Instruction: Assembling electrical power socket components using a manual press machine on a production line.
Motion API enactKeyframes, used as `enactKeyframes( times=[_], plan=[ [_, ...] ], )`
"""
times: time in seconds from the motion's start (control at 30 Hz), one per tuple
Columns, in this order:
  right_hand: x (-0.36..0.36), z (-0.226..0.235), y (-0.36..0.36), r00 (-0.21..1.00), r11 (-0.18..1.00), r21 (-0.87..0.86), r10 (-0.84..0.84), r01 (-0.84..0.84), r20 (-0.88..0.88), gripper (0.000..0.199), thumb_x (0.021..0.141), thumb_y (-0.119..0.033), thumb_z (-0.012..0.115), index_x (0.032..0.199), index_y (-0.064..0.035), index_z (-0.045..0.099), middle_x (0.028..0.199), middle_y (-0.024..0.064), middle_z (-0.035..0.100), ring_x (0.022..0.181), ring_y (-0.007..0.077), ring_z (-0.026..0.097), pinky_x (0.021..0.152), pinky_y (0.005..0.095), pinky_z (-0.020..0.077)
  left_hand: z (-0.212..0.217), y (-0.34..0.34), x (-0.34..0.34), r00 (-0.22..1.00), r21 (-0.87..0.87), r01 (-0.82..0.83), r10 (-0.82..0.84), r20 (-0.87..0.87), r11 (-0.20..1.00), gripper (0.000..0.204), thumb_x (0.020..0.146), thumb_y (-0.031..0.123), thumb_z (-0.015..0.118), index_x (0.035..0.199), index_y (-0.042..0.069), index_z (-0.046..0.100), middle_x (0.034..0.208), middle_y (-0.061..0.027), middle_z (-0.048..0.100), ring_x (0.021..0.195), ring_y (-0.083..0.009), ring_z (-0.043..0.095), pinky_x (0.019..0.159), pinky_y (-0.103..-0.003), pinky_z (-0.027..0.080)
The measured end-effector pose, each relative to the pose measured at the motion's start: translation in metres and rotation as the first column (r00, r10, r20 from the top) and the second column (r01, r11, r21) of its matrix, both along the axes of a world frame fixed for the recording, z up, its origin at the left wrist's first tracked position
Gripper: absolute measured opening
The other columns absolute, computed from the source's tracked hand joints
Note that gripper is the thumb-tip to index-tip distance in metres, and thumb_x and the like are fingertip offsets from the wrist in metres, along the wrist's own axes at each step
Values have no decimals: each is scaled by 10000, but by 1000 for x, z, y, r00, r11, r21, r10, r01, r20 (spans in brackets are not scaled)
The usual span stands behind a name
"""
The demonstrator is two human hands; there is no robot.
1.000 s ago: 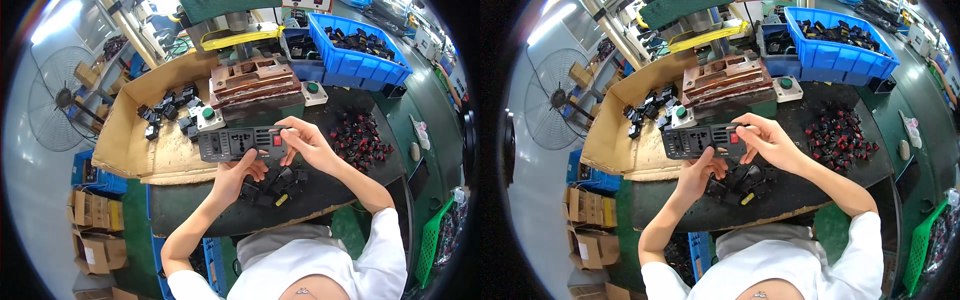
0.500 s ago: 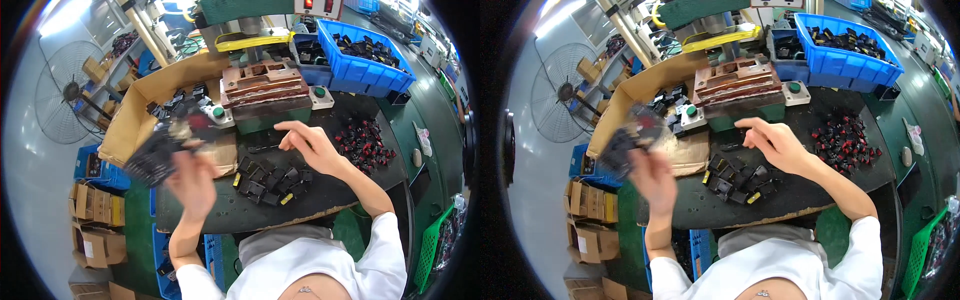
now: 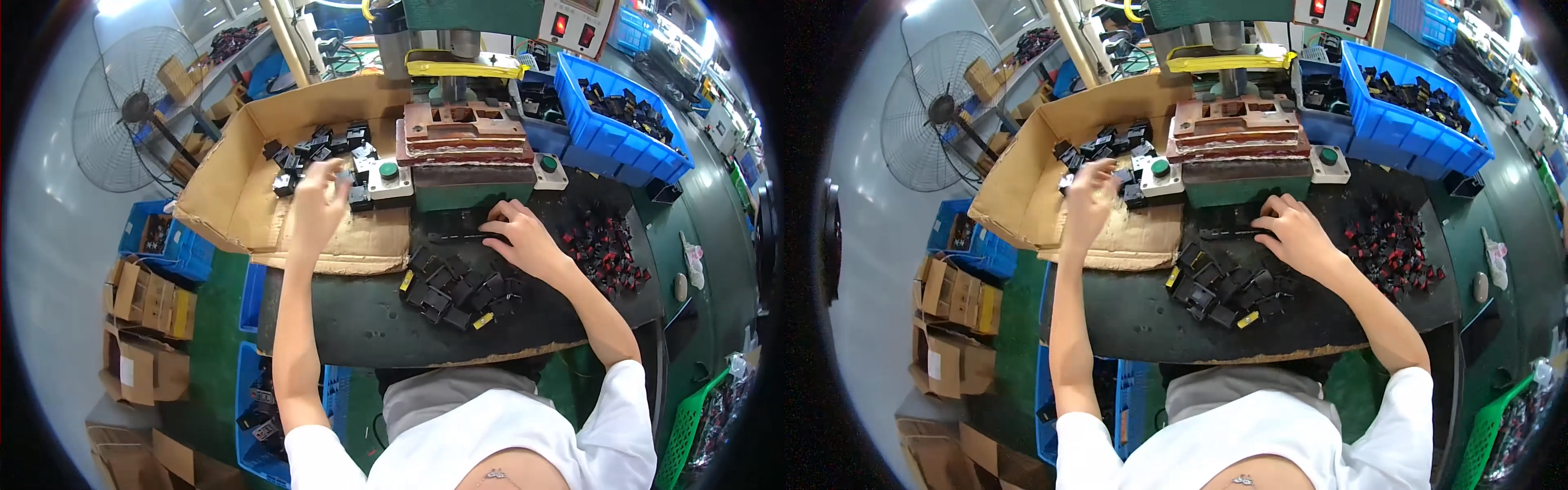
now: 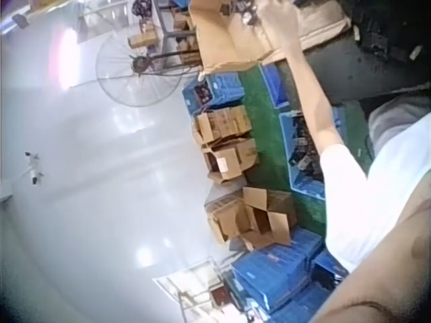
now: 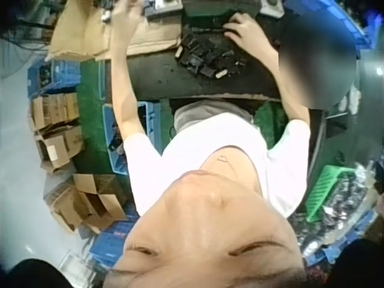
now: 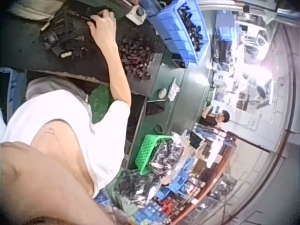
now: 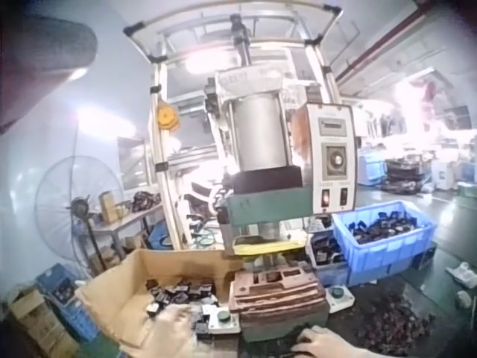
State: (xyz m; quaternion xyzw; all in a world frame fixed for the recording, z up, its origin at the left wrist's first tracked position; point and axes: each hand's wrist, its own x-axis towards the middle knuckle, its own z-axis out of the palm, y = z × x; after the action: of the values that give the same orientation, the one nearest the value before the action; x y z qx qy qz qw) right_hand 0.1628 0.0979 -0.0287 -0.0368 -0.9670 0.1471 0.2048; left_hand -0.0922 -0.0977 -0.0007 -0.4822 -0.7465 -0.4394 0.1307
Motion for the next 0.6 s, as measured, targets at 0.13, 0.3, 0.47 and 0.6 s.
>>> enactKeyframes(
  times=[0.13,0.3,0.47,0.6],
  plan=[
    [-1,1,-1,1000,1000,-2,13,-13,-8,149,728,-93,650,856,-17,640,895,80,535,875,262,506,795,355,431,-30,-1,-10,993,-399,112,-121,3,910,437,711,73,664,1124,19,533,1129,-126,527,1023,-297,501,880,-352,407],
    [-4,1,-2,998,998,52,27,-24,-60,114,739,-80,628,821,-4,606,929,71,544,910,255,513,808,350,422,-38,0,-21,987,-331,11,-64,-151,943,367,677,37,690,1025,5,581,1014,-125,563,905,-289,547,799,-341,454],
    [-4,7,0,991,980,199,3,24,-137,128,752,-79,613,868,-31,589,938,57,545,924,235,521,804,349,422,-15,-5,-29,788,325,-60,-155,595,944,237,801,95,638,1024,41,579,937,-77,606,819,-208,602,730,-287,494],
    [-11,2,5,982,959,277,-6,59,-189,153,759,-68,603,907,-43,575,932,52,549,895,232,539,783,342,433,-2,-21,-37,335,676,-144,-607,721,723,264,868,136,562,1116,56,527,1023,-97,578,899,-213,582,797,-303,497]
  ],
)
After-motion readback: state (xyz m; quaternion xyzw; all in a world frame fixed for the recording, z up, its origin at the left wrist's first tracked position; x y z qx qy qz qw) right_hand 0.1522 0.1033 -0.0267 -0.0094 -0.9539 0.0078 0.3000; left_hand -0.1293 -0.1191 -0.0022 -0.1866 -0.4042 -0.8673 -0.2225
